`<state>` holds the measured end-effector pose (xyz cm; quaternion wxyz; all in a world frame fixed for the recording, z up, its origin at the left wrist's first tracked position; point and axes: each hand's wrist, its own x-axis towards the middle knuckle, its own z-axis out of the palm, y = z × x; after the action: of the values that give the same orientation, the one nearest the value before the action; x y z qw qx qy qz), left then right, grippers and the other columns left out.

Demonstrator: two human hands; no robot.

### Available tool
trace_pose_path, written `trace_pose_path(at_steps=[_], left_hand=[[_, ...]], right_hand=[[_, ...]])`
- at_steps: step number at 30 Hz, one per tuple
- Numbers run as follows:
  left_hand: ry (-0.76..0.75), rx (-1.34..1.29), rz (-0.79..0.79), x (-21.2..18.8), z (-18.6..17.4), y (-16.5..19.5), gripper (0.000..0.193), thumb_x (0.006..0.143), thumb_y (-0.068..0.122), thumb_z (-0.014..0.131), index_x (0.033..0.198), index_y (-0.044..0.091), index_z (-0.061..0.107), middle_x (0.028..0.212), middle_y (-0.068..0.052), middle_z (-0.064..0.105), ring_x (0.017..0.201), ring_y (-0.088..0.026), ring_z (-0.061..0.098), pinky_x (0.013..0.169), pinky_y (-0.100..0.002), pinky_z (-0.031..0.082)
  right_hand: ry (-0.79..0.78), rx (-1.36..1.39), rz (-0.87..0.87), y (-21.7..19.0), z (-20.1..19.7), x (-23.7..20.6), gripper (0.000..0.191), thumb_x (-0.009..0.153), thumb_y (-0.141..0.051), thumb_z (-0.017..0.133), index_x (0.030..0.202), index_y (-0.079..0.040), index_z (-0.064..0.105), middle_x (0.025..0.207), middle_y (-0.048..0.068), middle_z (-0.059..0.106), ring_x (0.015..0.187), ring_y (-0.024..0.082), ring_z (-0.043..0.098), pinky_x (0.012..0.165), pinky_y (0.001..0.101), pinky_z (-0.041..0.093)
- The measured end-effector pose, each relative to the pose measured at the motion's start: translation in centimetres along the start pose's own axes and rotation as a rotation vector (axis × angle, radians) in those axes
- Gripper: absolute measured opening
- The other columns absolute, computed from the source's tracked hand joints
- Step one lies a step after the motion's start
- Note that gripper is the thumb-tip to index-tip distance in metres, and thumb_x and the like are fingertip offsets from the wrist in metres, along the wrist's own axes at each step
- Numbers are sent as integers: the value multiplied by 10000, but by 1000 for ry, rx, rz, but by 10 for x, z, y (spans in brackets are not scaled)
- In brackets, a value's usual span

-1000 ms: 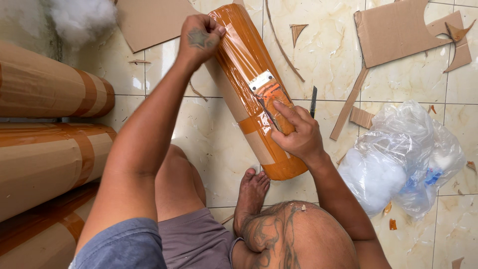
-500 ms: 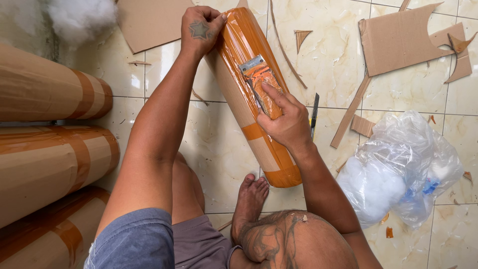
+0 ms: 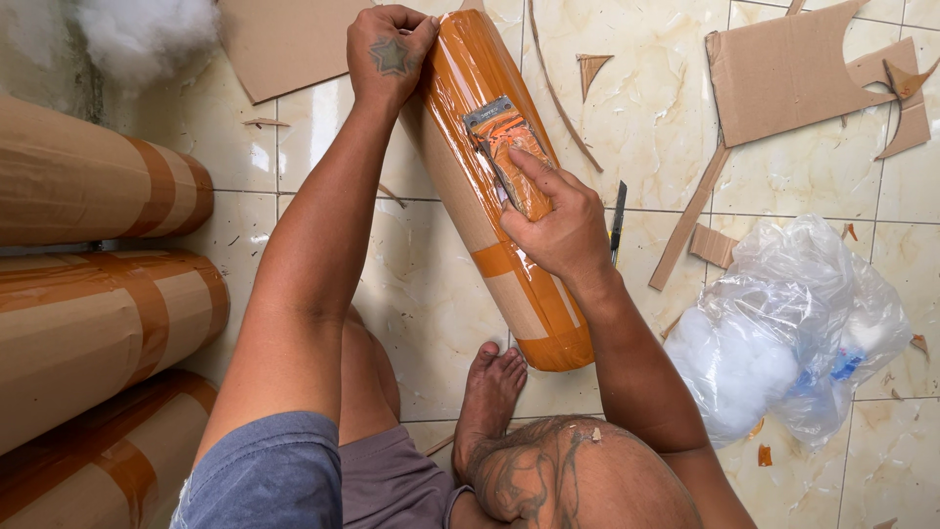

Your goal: The person sits on the floor and wraps a cylindrical cardboard tube with orange packing tape using a handheld tape dispenser. They rotate the tube and apply multiple layers of tape along its length, smoothing the tape with their hands.

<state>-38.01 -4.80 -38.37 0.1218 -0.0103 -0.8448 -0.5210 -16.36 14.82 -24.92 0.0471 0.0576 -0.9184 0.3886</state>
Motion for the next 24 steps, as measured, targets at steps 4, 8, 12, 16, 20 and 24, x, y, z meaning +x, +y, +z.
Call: trace_pose_path(at_steps=[4, 8, 12, 16, 20, 24], left_hand=[[24, 16, -29, 0, 5, 0, 164, 856, 269, 807, 854, 110, 846, 717, -49, 786, 586, -121, 736, 563, -295, 594], [62, 50, -4, -1, 9, -1, 160, 851, 278, 821, 843, 121, 847, 737, -40, 782, 594, -122, 737, 567, -302, 599], [88, 62, -13, -3, 13, -1, 154, 834, 289, 839, 816, 137, 853, 742, -24, 790, 605, -125, 738, 592, -316, 604], [106, 82, -57, -5, 13, 2, 170, 826, 306, 839, 850, 137, 842, 770, -17, 791, 630, -124, 745, 618, -314, 605], [120, 57, -50, -6, 7, 6, 245, 795, 311, 875, 889, 92, 818, 784, -28, 792, 669, -141, 752, 634, -315, 595], [-54, -33, -164, -8, -2, 4, 204, 922, 304, 799, 957, 106, 835, 820, -21, 802, 689, -115, 740, 672, -297, 581]], right_hand=[[-16, 12, 51, 2, 0, 2, 576, 812, -115, 749, 1379, -89, 659, 1178, 208, 745, 1098, 281, 754, 958, 364, 588], [-5, 2, 16, 5, -2, 4, 580, 812, -114, 753, 1383, -85, 660, 1210, 221, 736, 1124, 296, 743, 974, 375, 580], [-18, -4, 32, 6, -2, 5, 573, 817, -125, 754, 1382, -91, 660, 1222, 216, 734, 1128, 292, 742, 977, 375, 581], [-26, 2, 38, 6, -1, 5, 579, 818, -127, 754, 1387, -89, 654, 1235, 219, 724, 1138, 296, 736, 983, 377, 579], [-13, 6, 25, 6, -1, 5, 574, 820, -126, 758, 1385, -101, 656, 1233, 220, 728, 1146, 307, 734, 986, 382, 578], [-18, 8, 85, 6, 0, 3, 579, 815, -139, 764, 1385, -132, 664, 1182, 204, 744, 1117, 296, 747, 966, 380, 584]])
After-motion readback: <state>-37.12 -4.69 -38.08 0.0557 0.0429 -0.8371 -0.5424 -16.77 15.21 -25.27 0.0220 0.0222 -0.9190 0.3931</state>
